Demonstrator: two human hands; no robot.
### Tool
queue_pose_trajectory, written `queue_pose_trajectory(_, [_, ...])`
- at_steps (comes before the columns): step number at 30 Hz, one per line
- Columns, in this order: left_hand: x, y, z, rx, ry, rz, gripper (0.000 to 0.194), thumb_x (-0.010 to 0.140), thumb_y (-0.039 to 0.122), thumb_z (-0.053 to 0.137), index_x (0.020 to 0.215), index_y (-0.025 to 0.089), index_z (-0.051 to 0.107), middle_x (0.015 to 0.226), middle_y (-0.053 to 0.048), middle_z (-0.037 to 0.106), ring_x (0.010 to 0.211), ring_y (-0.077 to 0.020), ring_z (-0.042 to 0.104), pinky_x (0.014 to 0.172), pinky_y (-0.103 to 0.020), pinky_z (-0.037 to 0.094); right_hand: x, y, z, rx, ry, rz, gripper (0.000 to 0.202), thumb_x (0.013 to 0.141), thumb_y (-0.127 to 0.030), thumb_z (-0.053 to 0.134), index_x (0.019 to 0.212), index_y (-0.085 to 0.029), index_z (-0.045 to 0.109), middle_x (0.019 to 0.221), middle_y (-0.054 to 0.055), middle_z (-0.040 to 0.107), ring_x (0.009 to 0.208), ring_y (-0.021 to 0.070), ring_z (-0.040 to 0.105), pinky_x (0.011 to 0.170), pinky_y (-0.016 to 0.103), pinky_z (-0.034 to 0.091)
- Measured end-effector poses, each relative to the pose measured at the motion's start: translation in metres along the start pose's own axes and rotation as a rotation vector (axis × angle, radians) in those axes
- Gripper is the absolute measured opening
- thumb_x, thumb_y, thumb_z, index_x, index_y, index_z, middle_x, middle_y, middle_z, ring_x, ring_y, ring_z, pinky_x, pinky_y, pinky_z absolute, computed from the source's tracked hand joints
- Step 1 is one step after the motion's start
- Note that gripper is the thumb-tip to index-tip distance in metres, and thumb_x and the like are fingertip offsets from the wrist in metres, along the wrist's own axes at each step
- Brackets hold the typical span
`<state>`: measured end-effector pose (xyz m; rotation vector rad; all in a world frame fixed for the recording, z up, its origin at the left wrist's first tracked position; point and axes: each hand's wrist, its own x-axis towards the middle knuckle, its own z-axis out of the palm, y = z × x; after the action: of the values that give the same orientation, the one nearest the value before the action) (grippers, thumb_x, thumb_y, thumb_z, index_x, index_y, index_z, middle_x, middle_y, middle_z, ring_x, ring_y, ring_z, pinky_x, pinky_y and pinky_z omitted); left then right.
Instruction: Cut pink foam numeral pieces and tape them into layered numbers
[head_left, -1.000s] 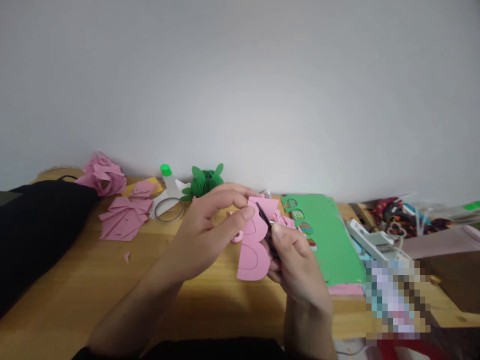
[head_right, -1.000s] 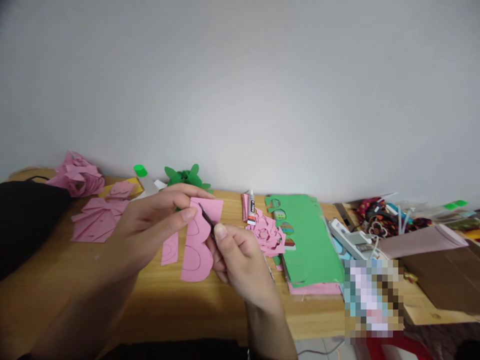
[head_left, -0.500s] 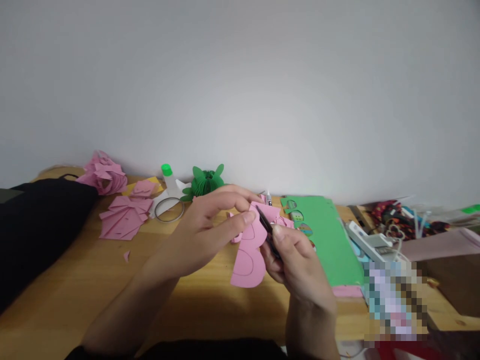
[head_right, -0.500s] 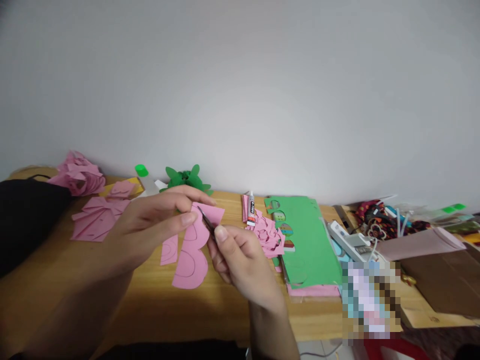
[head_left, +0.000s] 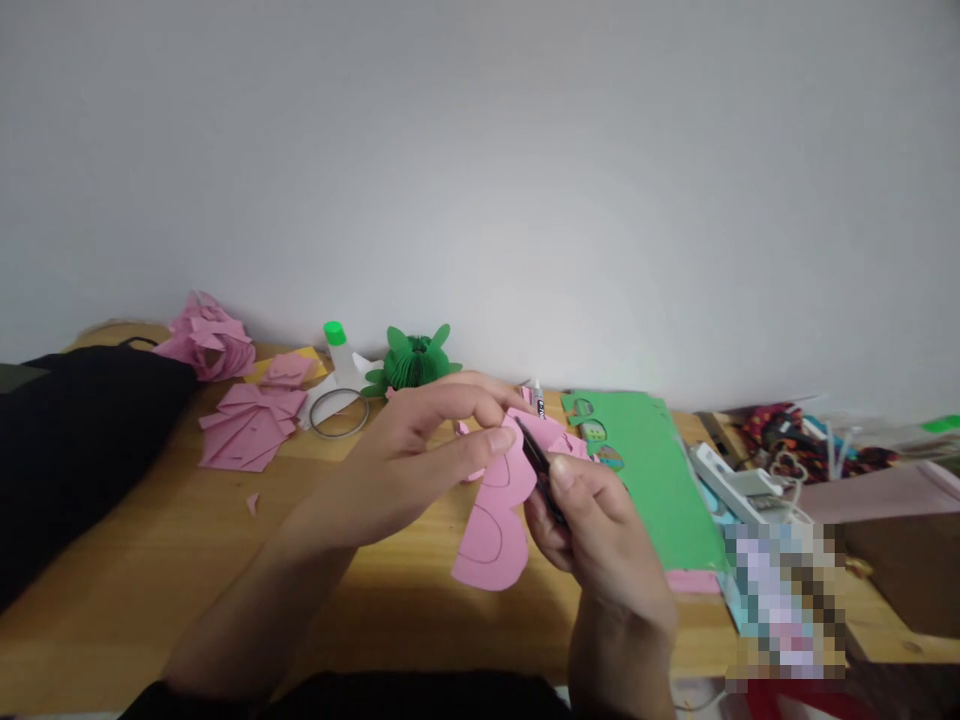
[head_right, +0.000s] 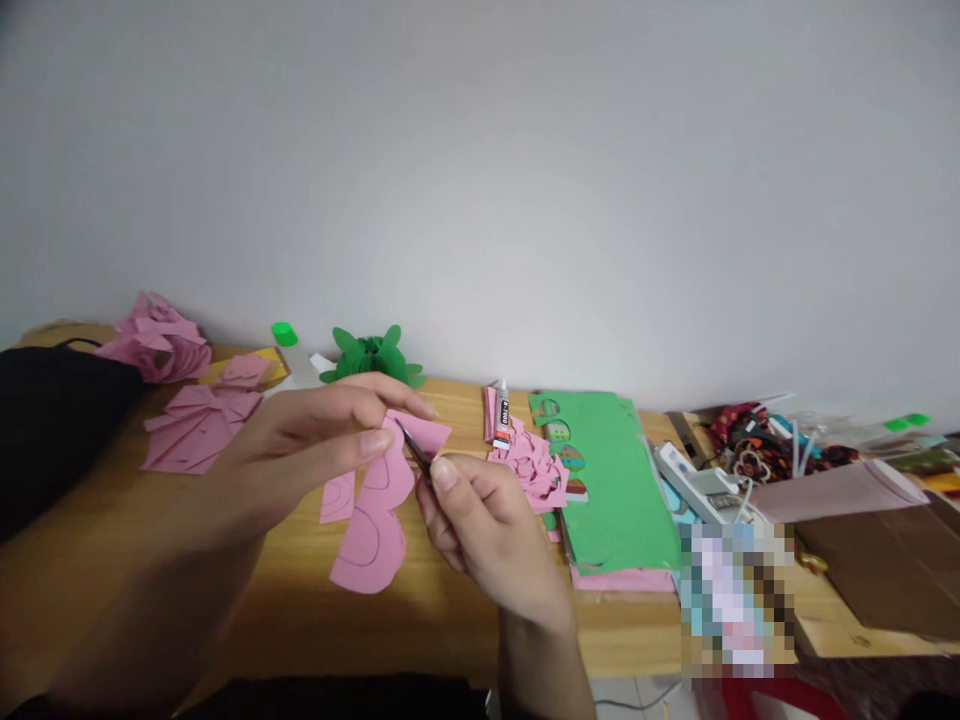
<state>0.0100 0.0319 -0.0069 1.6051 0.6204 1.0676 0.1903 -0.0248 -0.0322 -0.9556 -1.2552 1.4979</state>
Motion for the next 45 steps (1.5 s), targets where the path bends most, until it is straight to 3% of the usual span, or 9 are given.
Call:
queue_pose_trajectory(20, [0.004,0.009,-0.007,0.000,-0.113,-0.021,0.021,0.082,0.019,0.061,0.062,0.022,0.062,0.092,-0.004,0.072,0.093,-0.0207,0.068,0.084,-0.031,0.053,-0.006,-0.005,-0.006,-0.028,-0.078,0.025,0.048,0.098,-0.054,0.049,0.064,-0.020,0.050,0.048,-0.009,0.033,0.038,0.0052,0.020,0.034,0.020,0.017])
queue_pose_trajectory(29, [0.015,0.007,-0.002,0.078,-0.244,-0.048,0.027,0.083,0.024,0.059,0.056,0.021,0.058,0.088,-0.005,0.073,0.091,-0.0224,0.067,0.080,-0.032,0.053,-0.013,-0.005,-0.013,-0.054,-0.038,0.045,0.050,0.095,-0.057,0.051,0.062,-0.020,0.048,0.048,-0.008,0.034,0.038,0.0054,0.021,0.034,0.021,0.016])
queue_pose_trajectory(34, [0.028,0.000,0.009,0.079,-0.331,-0.028,0.024,0.082,0.023,0.062,0.058,0.020,0.062,0.091,-0.006,0.074,0.088,-0.0208,0.069,0.080,-0.031,0.053,-0.023,-0.006,-0.025,-0.086,0.012,0.050,0.051,0.094,-0.059,0.051,0.061,-0.020,0.048,0.047,-0.008,0.035,0.038,0.0054,0.020,0.034,0.020,0.016])
queue_pose_trajectory(41, [0.049,-0.006,0.039,-0.015,-0.479,-0.074,0.023,0.079,0.016,0.060,0.056,0.019,0.064,0.091,-0.006,0.076,0.086,-0.0193,0.070,0.082,-0.033,0.054,-0.043,-0.003,-0.046,-0.034,0.116,0.052,0.051,0.093,-0.058,0.054,0.061,-0.019,0.049,0.046,-0.009,0.034,0.037,0.0045,0.021,0.033,0.019,0.014])
queue_pose_trajectory(45, [0.068,-0.022,0.061,-0.065,-0.578,-0.175,0.027,0.078,0.021,0.062,0.052,0.018,0.059,0.095,-0.007,0.075,0.076,-0.0165,0.067,0.065,-0.028,0.051,-0.053,0.002,-0.063,0.018,0.210,0.057,0.053,0.089,-0.062,0.057,0.059,-0.019,0.048,0.044,-0.010,0.033,0.036,0.0038,0.018,0.032,0.018,0.013])
